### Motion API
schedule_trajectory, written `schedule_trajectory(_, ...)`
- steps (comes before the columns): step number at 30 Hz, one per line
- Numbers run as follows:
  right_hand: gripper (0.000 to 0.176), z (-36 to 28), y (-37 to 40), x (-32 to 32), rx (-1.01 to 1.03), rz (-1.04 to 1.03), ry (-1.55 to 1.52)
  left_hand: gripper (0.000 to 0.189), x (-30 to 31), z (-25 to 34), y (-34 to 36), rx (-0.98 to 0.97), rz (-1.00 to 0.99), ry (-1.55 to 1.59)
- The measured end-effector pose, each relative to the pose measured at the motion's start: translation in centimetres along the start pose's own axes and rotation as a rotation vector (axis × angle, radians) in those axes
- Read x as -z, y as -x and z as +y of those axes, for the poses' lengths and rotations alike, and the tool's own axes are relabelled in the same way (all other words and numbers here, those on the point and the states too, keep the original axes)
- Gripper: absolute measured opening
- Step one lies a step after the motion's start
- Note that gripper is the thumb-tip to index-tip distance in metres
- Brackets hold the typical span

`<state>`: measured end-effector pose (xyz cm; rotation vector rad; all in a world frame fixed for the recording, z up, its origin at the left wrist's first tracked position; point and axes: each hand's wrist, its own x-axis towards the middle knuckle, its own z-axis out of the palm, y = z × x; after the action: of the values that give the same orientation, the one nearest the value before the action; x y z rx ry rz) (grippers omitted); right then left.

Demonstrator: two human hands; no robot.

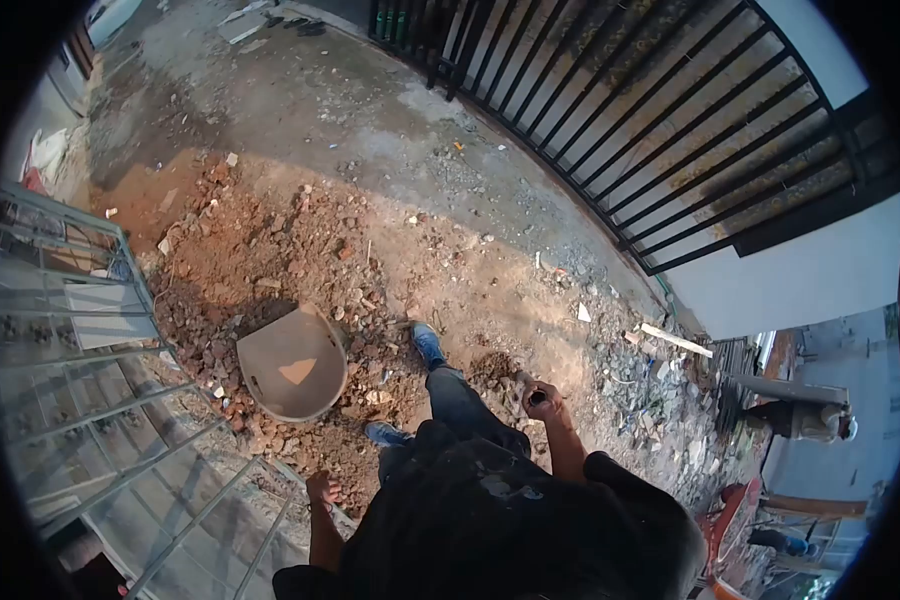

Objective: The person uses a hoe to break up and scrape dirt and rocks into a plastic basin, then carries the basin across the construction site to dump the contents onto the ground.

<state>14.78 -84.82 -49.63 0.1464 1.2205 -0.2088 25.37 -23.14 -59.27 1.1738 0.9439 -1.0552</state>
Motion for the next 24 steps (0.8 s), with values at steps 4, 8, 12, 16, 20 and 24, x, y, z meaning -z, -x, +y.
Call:
schedule_trajectory(4, 0.005, -1.8, -6.0, -11.0, 0.011, -0.082, 0.511, 0.026, -6.8, -1.8, 0.3, -0.16, 0.304, 0.139)
schedule_trajectory(8, 0.012, -0.2, -9.0, -21.6, -0.195, -0.011, 0.762, 0.024, -13.6, -3.5, 0.8, -0.096, 0.202, 0.574)
schedule_trajectory(12, 0.029, 4.1, -9.1, -30.2, -0.247, -0.03, 1.571, 0.022, -16.7, -7.1, -0.7, -0.187, 0.115, 0.513)
schedule_trajectory(16, 0.03, 8.0, -12.4, -37.2, -0.277, -0.028, 1.858, 0.029, -19.1, -8.0, 0.3, -0.305, 0.344, 0.618)
schedule_trajectory(20, 0.025, 13.5, -16.6, -44.5, -0.247, -0.018, 2.015, 0.029, -19.7, -4.6, 1.4, -0.434, 0.515, 0.516)
schedule_trajectory(24, 0.018, 23.1, -20.0, -50.6, -0.32, -0.053, 2.17, 0.028, -18.0, -3.2, -1.8, -0.349, 0.591, 0.367)
